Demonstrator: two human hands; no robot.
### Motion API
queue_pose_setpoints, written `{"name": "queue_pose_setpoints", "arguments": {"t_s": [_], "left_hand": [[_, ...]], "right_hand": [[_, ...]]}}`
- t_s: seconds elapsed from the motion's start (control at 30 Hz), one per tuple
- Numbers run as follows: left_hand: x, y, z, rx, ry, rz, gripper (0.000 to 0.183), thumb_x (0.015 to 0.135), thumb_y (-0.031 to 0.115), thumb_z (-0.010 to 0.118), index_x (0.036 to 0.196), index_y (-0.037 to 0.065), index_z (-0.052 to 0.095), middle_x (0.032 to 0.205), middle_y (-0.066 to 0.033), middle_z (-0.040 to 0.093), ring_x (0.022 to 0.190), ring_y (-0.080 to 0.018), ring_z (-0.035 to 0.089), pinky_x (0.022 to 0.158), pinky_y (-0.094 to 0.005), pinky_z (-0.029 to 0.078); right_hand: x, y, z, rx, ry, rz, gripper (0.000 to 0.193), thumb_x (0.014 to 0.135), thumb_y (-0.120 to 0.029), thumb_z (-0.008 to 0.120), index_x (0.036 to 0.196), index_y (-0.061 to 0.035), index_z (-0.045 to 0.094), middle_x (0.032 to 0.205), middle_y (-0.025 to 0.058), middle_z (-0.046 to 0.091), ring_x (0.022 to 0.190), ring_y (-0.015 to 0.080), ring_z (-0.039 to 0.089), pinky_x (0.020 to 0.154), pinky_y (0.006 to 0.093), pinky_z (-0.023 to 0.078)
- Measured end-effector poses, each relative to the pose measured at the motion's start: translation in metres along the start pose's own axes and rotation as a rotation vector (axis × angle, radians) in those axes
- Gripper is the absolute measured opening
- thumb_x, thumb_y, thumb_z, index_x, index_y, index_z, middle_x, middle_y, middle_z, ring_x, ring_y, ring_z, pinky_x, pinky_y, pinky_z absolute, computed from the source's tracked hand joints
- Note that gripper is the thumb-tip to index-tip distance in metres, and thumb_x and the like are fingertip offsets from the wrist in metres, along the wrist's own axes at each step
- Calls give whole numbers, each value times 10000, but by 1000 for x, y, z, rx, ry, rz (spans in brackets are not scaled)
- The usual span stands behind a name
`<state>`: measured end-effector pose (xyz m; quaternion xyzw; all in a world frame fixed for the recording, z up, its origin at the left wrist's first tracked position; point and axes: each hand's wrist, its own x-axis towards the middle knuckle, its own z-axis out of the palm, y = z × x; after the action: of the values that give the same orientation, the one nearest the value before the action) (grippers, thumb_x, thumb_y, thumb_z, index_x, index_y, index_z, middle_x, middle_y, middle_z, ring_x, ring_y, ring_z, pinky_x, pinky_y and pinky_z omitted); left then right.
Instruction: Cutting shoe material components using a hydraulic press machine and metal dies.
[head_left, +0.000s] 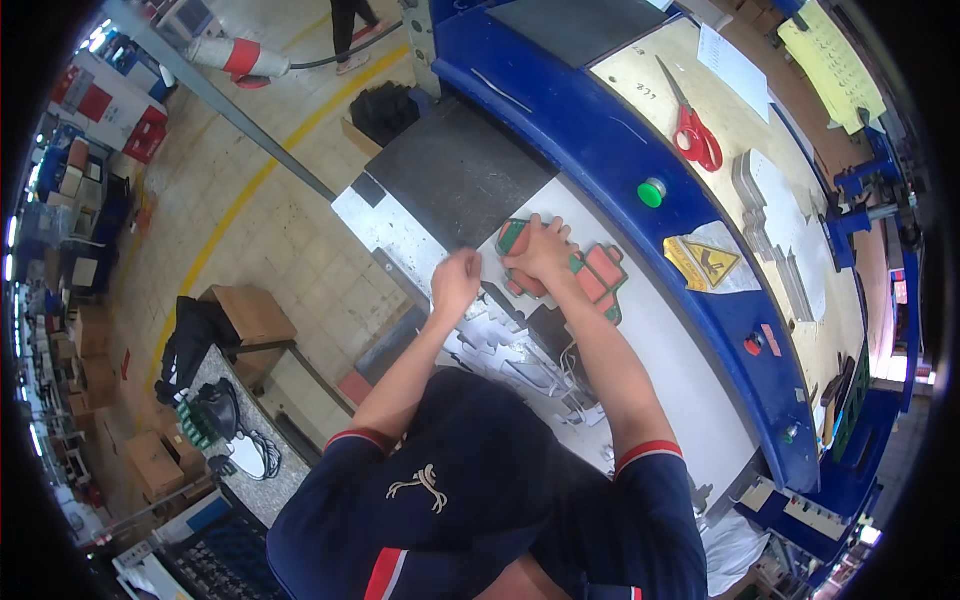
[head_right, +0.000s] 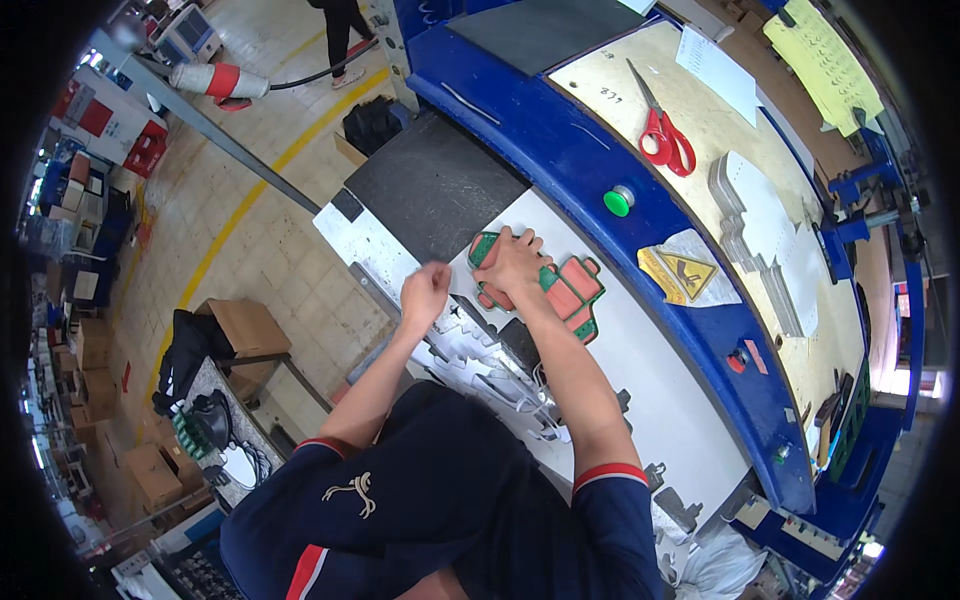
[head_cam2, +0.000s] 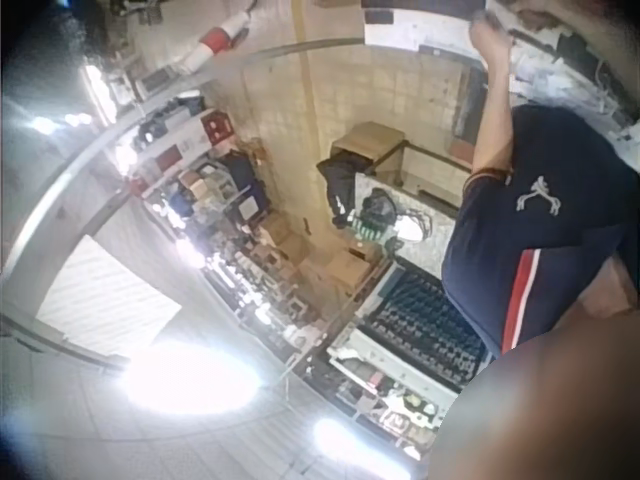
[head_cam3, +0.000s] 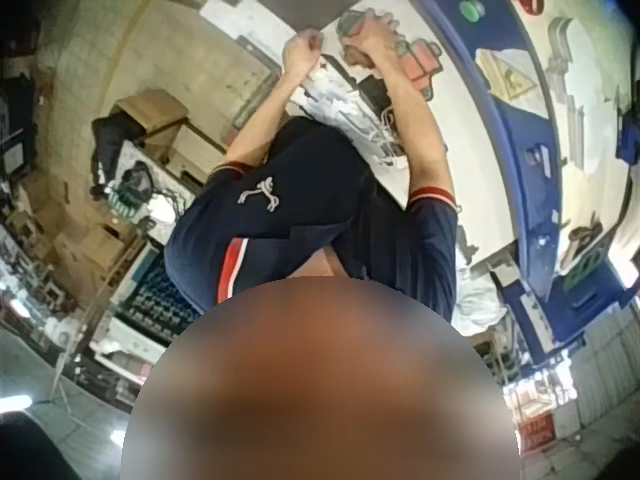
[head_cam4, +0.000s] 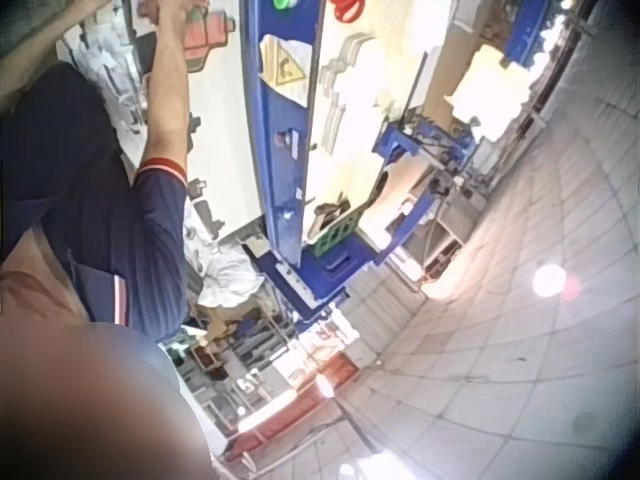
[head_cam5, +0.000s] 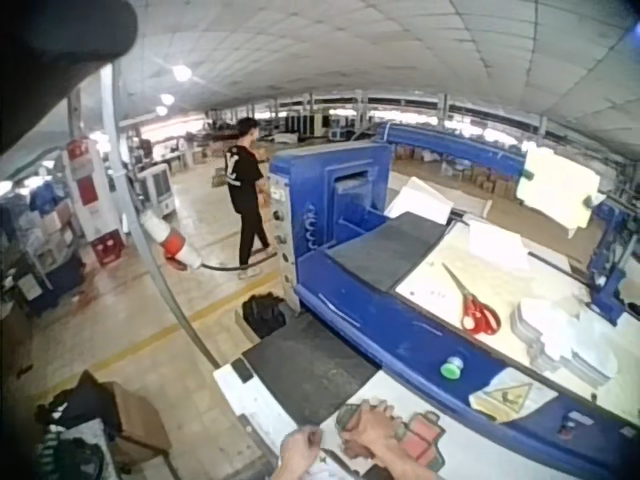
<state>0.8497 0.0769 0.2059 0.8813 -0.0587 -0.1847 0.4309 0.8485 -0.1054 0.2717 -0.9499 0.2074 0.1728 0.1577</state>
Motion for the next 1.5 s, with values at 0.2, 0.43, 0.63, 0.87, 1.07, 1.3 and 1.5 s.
{"name": "queue_pose_setpoints", "arguments": {"t_s": [0.2,0.43,0.63,0.87,1.07,1.3,1.5], "left_hand": [[19,-2,7,255,96,278,408,739,235,791,1091,180,594,1142,-55,532,1113,-307,470,870,-483,393],[18,11,8,345,100,257,356,767,192,763,1086,176,606,1140,-50,528,1121,-302,459,896,-481,364],[78,46,1,-43,397,644,197,858,250,721,903,66,667,873,-57,637,797,-253,589,737,-360,460],[129,90,-1,-560,-555,-238,305,867,369,731,867,68,680,741,5,598,640,-90,550,581,-265,441],[148,78,23,101,-378,142,227,814,256,702,848,35,740,821,-157,719,774,-276,704,763,-400,552],[142,47,47,299,-167,126,225,852,243,644,906,38,721,989,-217,693,990,-375,656,889,-457,512],[119,45,37,0,-129,195,162,848,187,676,914,41,694,954,-192,701,927,-357,663,828,-433,512]], "right_hand": [[-10,9,-9,91,99,-33,946,542,-435,866,1329,-87,472,1250,237,449,1207,415,439,918,573,435],[-41,46,-50,469,277,-250,840,579,-391,872,1264,-61,518,1165,210,493,1107,370,516,968,435,443],[-49,47,-47,484,339,-267,904,570,-398,873,1315,-50,497,1175,215,485,1120,380,515,975,432,451],[-55,49,-43,483,352,-278,897,594,-361,873,1333,-43,475,1187,205,456,1120,357,520,970,419,446],[-72,53,-47,494,418,-284,887,578,-332,881,1309,-39,476,1190,183,459,1156,340,486,997,412,423],[-161,86,-51,489,652,-431,909,508,-233,910,1277,-54,459,1265,175,455,1184,332,464,1017,458,407],[-230,169,-4,1212,1304,389,772,735,-281,827,1327,-82,374,1161,138,521,1068,280,558,955,439,487]]}}
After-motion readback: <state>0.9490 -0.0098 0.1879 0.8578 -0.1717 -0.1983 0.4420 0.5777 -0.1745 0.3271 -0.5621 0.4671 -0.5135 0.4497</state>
